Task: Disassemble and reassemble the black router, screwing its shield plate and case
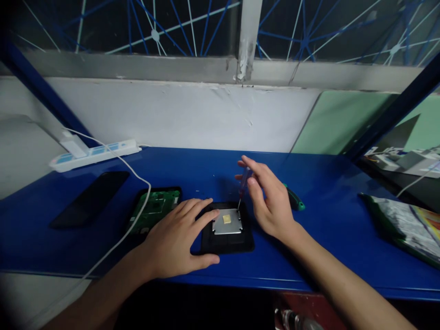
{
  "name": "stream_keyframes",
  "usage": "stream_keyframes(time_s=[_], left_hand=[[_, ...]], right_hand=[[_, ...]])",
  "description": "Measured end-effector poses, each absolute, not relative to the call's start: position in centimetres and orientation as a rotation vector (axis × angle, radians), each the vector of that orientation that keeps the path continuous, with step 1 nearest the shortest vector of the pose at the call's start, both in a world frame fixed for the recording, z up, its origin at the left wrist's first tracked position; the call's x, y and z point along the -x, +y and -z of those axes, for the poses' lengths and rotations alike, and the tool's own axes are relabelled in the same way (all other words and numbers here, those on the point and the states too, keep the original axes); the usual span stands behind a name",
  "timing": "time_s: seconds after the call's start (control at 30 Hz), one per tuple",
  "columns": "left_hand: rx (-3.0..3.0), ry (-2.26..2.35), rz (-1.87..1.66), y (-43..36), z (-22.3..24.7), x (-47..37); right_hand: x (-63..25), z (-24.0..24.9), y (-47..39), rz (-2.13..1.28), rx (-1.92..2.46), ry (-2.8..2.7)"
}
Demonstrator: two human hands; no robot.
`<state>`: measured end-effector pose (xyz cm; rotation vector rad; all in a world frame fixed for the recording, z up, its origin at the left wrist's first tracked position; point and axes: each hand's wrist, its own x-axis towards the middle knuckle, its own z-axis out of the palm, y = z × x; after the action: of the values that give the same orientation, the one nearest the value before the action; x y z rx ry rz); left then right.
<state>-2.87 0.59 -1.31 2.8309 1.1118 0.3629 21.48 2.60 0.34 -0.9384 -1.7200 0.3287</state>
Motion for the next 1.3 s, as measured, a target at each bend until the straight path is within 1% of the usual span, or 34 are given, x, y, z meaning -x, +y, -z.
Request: stream_keyframes(time_s=[0.17,0.43,0.53,0.7,1.0,1.3], left_hand=[[-2.829,1.104,-0.366,0.57,1.24,2.84],[-2.816,1.076,-0.390,0.57,1.14,2.95],[-2.821,1.079,-0.390,0.54,1.15,2.96],[-2.825,1.084,-0.384,0.49,1.08,2.87],[-2.822,1.082,-0.378,0.50,1.11,2.94],[-2.817,1.088,-0.391,0.52,1.20,2.92]], right_hand=[[-21.44,-0.03,2.53,-0.327,0.963,-1.693],[-21.83,0.04,3.12,-0.113,1.011,-1.653],[-21.85,-0.22,2.95,-0.148,0.985,-1.684],[-21.43,-0.30,2.52,-0.308,0.964,-1.701],[-21.73,0.03,3.01,-0.167,0.972,-1.668],[-21.52,-0.55,2.37,-0.293,0.928,-1.725]])
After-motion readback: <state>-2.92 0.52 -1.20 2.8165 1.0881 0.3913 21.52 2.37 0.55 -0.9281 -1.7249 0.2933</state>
